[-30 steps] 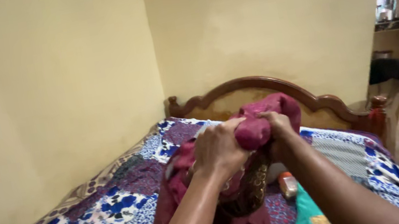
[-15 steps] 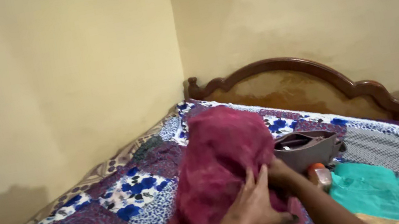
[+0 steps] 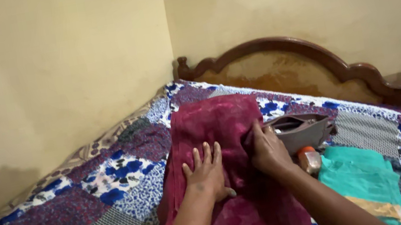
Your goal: The person packs a maroon backpack with folded clothes from a stack on a bed. They place a white cloth, a grey cloth, a pink towel, a white cloth with a border, a yellow cloth, a green cloth, a purple cloth, and a maroon cloth into the bag one by one, pressing each item down to fit.
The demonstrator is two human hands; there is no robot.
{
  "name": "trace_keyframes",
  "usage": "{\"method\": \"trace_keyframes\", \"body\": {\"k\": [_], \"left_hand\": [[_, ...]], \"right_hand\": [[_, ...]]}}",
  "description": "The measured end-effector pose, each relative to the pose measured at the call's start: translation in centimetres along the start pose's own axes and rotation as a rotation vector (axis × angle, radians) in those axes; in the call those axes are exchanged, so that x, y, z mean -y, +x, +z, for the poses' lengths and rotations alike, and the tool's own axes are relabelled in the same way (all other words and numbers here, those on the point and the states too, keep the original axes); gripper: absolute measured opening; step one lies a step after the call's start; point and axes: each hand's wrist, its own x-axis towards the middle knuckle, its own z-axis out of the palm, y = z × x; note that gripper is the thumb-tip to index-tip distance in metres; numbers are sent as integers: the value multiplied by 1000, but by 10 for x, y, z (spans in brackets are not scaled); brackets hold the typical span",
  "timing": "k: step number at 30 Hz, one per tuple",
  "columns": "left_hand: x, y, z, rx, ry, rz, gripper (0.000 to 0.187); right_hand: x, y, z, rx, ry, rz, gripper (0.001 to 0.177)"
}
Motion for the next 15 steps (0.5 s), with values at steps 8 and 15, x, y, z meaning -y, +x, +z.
{"method": "trace_keyframes", "body": {"k": [8, 15], "left_hand": [[2, 25, 1, 137, 25, -52, 130], [24, 43, 14, 125, -8, 20, 131]], "right_hand": [[53, -21, 0, 382, -243, -628, 123], [59, -24, 18, 592, -312, -189, 124]]}}
